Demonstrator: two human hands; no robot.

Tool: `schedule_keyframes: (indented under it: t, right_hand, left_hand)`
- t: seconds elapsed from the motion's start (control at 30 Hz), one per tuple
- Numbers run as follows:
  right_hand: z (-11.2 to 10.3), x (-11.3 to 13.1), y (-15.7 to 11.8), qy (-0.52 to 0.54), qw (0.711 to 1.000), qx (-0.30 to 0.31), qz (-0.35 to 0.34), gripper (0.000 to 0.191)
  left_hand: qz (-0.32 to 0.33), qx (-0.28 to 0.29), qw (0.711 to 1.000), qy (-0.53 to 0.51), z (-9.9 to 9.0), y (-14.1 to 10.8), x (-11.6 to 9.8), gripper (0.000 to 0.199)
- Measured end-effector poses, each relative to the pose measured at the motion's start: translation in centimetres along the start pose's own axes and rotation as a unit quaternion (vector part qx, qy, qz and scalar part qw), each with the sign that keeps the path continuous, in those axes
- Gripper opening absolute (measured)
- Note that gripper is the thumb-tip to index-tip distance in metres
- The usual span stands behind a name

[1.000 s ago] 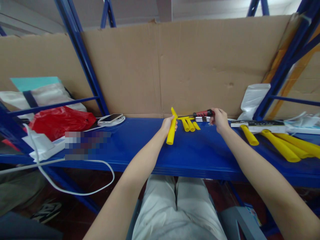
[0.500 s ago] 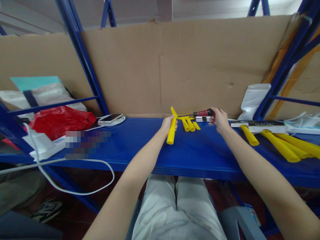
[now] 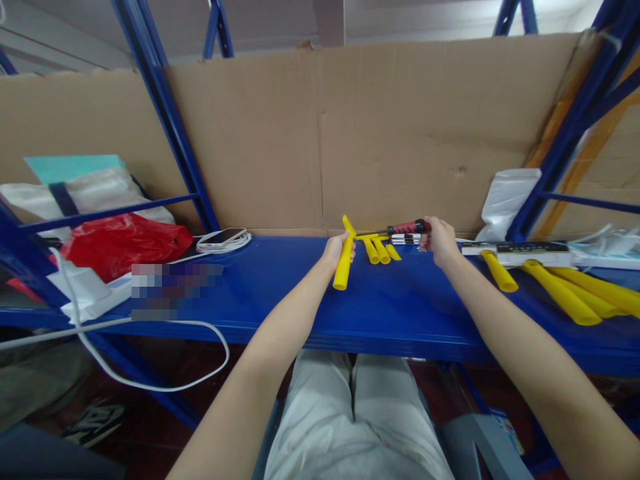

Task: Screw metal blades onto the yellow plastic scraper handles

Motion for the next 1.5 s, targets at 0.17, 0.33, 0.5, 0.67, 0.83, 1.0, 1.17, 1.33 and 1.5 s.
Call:
schedule_keyframes:
  t: [0.17,0.33,0.5,0.67,0.83,1.0,1.17,1.33,1.5]
  right_hand:
    - [0.4,-0.2,0.6,0.051,0.998,0.035,-0.015,0.016]
    - [-0.1,-0.2,0.8,0.019,0.999,0.022,-0.037,0.023]
    - [-0.2,0.1,0.4,0.002,0.999,0.015,-0.041,0.027]
    - [0.1,0.2,-0.1,0.019,1.000,0.005,-0.003,0.015]
    - [-0.1,0.3,0.0,-0.006,1.000,0.011,-0.028,0.031]
    - [-0.1,-0.1,0.5,0.016,0.999,0.025,-0.015,0.026]
    - [0.0,-0.2,0.4,0.027,1.000,0.016,0.002,0.025]
    - [0.0,0.0,-0.1,0.014,1.000,0.016,-0.003,0.029]
    - [0.0,0.2,0.0,0.028,1.000,0.011,0.001,0.016]
  left_hand:
    - [0.002,0.003,1.000,0.002,0.2,-0.1,0.0,0.030]
    - [-0.001,0.000,1.000,0.004,0.3,-0.3,0.0,0.030]
    - [0.003,-0.003,1.000,0.014,0.2,-0.4,-0.1,0.032]
    - [0.007,-0.004,1.000,0.014,0.1,-0.2,-0.1,0.031]
    - [-0.002,-0.005,1.000,-0.010,0.0,0.0,0.2,0.028]
    - [0.009,-0.003,1.000,0.000,0.1,-0.1,0.0,0.028]
    - [0.012,-0.005,1.000,-0.008,0.1,-0.1,-0.1,0.028]
    - [0.003,-0.011,1.000,0.001,0.0,-0.3,-0.1,0.032]
    - [0.014,-0.008,1.000,0.005,0.1,-0.4,-0.3,0.033]
Point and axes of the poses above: each hand's wrist, its own y-axis towards the middle knuckle, its own z-axis out of the palm, x = y × z, the point moved 8 cm from there along y, towards the middle knuckle, and after that the axes turned 4 degrees about y, right-handed, at the moved point
